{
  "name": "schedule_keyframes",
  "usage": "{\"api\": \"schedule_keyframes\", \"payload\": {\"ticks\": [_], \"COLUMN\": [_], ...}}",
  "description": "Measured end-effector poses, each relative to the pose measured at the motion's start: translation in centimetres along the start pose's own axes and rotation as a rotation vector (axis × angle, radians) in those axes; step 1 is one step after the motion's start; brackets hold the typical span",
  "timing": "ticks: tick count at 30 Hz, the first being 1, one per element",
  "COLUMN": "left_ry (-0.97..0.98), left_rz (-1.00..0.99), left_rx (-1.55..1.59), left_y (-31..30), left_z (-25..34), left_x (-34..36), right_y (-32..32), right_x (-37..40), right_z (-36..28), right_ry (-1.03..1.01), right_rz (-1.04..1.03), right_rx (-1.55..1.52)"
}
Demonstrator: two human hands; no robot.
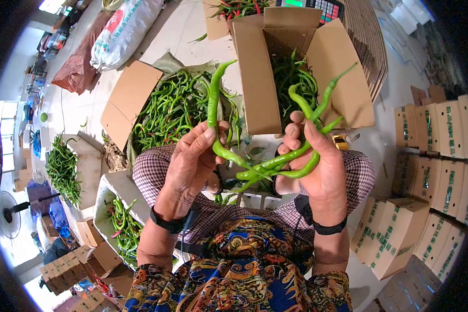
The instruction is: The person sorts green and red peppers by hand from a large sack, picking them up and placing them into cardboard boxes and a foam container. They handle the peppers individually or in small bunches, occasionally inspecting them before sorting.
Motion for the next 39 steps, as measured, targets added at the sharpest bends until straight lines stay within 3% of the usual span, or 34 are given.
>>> {"api": "schedule_keyframes", "payload": {"ticks": [4,6,8,11,12,14,16,18,19,20,29,39], "left_ry": [0.025,-0.006,-0.108,0.019,0.13,0.134,0.216,-0.129,-0.138,-0.053,-0.126,-0.106], "left_rz": [-0.055,0.028,-0.044,-0.172,-0.181,-0.183,-0.19,-0.12,-0.059,-0.159,-0.199,-0.077], "left_rx": [0.009,-0.231,-0.41,-0.378,-0.538,-0.829,-0.873,-0.155,-0.051,0.07,0.334,0.337], "left_y": [0.6,2.0,3.6,6.0,6.0,6.0,6.1,4.2,3.6,3.0,1.3,1.3], "left_z": [-0.7,-0.6,-0.1,-0.7,-0.9,-1.3,-0.7,-1.3,-1.1,-1.5,-1.6,-0.7], "left_x": [-1.0,-0.7,-0.5,-1.0,-1.1,-0.9,-1.0,-1.3,-1.3,-1.8,-1.9,-1.1], "right_y": [-0.5,-0.5,-0.9,-1.1,-0.8,0.0,0.1,0.1,-0.6,-0.8,0.5,0.7], "right_x": [-0.3,-0.7,-0.9,-1.1,-1.0,-0.8,-0.7,-0.2,-0.1,-0.1,0.4,0.9], "right_z": [0.4,0.4,0.9,1.6,1.5,1.6,1.4,0.7,0.4,0.2,-0.8,0.3], "right_ry": [-0.036,-0.055,-0.051,-0.063,-0.069,-0.022,-0.044,0.0,-0.001,0.005,-0.02,0.03], "right_rz": [0.036,0.058,0.081,0.092,0.094,0.122,0.159,0.094,0.138,0.137,0.159,0.149], "right_rx": [0.019,0.099,0.063,0.103,0.106,0.151,0.183,0.284,0.373,0.371,0.318,0.338]}}
Point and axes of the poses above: each hand's wrist, its own x-axis away from the middle knuckle, its own y-axis out of the palm, z = x × y, the point moved 4 cm from there along -x, towards the middle knuckle, and after that the axes turned 6 degrees about -z, right-handed, at the moved point
